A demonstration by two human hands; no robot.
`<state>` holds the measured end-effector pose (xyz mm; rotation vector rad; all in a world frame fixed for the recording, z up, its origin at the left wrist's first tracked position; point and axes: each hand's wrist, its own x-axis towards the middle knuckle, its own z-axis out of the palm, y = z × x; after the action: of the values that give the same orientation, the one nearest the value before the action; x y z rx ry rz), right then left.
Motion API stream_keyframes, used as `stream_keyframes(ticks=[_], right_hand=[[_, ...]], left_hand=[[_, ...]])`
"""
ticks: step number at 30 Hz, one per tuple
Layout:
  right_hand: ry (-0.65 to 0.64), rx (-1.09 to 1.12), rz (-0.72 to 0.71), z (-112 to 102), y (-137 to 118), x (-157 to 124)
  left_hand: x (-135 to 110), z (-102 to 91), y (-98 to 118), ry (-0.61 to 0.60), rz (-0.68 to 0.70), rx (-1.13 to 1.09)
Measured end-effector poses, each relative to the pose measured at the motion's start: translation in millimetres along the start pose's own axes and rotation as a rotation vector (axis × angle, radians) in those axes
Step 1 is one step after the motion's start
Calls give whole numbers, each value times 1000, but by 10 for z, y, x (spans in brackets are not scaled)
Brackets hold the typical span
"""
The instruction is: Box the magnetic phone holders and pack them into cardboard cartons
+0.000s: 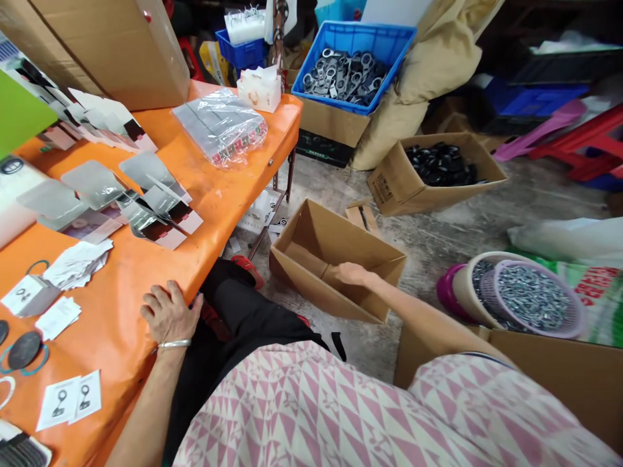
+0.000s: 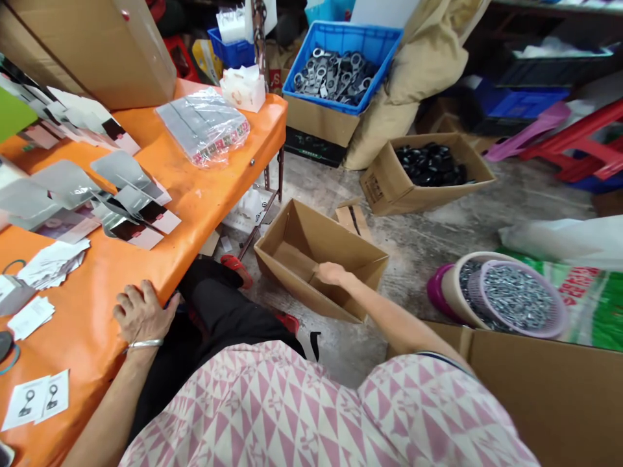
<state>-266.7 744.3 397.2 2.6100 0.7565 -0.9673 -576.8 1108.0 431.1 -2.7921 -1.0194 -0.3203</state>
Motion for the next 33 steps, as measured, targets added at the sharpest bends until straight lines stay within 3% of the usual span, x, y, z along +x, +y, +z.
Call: stream_keyframes(ticks=[2,5,8,11,21,29,33], right_hand=[[9,80,-101,45,-390,124],[-20,132,-149,284,-944,168],[-41,129,-154,525,-1212,124],[-40,109,-185,602,-1167,145],[-7,72,-158,415,-714,446],[-25,117,-57,519,-801,481],[8,180,8,453,-809,454]], left_hand=[[8,-1,8,3,-3,-22],[26,-12,22,-17,-6,-18],[45,-36,42,-40,-15,-14],[58,-48,58,-73,-19,-12],[56,-35,78,-100,-37,35],[32,-43,68,-78,-25,-60],[4,-61,16,-35,-53,-158]])
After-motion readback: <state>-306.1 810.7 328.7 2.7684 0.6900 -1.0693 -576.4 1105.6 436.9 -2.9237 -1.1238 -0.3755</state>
